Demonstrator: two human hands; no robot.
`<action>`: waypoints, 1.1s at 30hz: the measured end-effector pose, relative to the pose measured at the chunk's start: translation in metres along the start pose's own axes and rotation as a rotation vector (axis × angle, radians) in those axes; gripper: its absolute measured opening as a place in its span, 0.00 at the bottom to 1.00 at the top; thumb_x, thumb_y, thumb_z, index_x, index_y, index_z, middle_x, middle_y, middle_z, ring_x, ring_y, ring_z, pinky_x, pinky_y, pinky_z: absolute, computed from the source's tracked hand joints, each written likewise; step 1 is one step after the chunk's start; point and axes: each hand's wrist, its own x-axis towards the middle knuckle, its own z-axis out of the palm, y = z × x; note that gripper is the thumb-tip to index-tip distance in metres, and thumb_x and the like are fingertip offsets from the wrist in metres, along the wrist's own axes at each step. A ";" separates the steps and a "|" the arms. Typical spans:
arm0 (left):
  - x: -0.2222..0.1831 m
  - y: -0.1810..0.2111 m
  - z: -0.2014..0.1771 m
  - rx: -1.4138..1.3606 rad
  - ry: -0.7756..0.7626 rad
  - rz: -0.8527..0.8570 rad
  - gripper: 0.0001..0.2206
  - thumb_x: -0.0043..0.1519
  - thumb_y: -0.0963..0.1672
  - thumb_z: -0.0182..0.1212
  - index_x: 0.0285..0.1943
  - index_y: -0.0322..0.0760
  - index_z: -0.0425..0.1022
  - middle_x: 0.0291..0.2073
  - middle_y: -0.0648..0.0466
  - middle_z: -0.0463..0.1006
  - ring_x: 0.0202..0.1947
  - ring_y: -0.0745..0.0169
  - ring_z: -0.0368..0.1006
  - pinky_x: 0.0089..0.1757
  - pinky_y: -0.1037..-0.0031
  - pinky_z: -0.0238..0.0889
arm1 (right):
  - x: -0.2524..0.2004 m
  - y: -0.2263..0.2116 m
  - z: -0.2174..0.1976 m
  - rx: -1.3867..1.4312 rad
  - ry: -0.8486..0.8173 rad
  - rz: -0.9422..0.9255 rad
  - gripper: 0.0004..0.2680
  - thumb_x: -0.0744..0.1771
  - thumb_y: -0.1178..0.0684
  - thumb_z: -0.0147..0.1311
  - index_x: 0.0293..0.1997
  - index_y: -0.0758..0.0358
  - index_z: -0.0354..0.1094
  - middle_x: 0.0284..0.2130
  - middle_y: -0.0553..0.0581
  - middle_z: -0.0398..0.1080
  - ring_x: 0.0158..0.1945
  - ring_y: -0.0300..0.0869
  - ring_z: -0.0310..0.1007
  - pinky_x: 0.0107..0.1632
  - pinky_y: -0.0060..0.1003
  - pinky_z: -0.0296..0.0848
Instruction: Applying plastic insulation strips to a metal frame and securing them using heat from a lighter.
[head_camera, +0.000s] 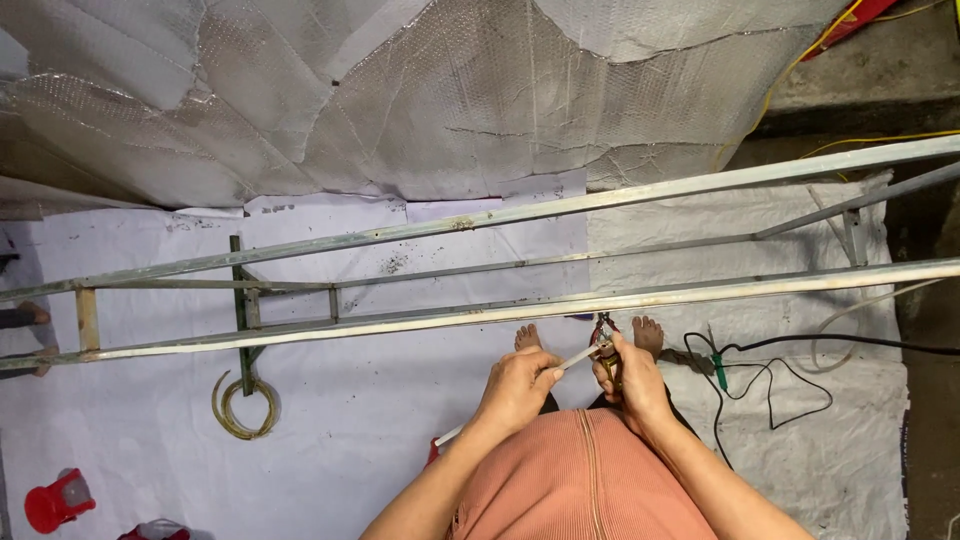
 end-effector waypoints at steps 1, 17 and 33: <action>0.000 0.000 0.000 0.017 0.006 0.001 0.07 0.63 0.40 0.62 0.46 0.35 0.83 0.36 0.47 0.81 0.41 0.44 0.79 0.40 0.61 0.73 | -0.002 -0.001 0.000 0.009 0.010 0.008 0.16 0.70 0.43 0.42 0.27 0.65 0.64 0.11 0.59 0.57 0.13 0.41 0.53 0.15 0.31 0.50; 0.007 0.003 0.001 0.218 0.039 0.083 0.09 0.64 0.42 0.60 0.49 0.35 0.82 0.35 0.49 0.79 0.38 0.41 0.79 0.38 0.58 0.73 | 0.002 -0.006 0.005 0.004 0.073 -0.023 0.12 0.66 0.50 0.47 0.24 0.68 0.69 0.08 0.60 0.53 0.11 0.41 0.46 0.15 0.28 0.43; 0.016 -0.005 0.013 0.288 0.106 0.148 0.08 0.62 0.44 0.63 0.47 0.39 0.82 0.33 0.51 0.77 0.35 0.40 0.79 0.37 0.57 0.74 | 0.004 -0.010 0.003 0.030 0.046 -0.038 0.14 0.67 0.49 0.44 0.20 0.64 0.64 0.07 0.58 0.50 0.10 0.39 0.43 0.15 0.29 0.40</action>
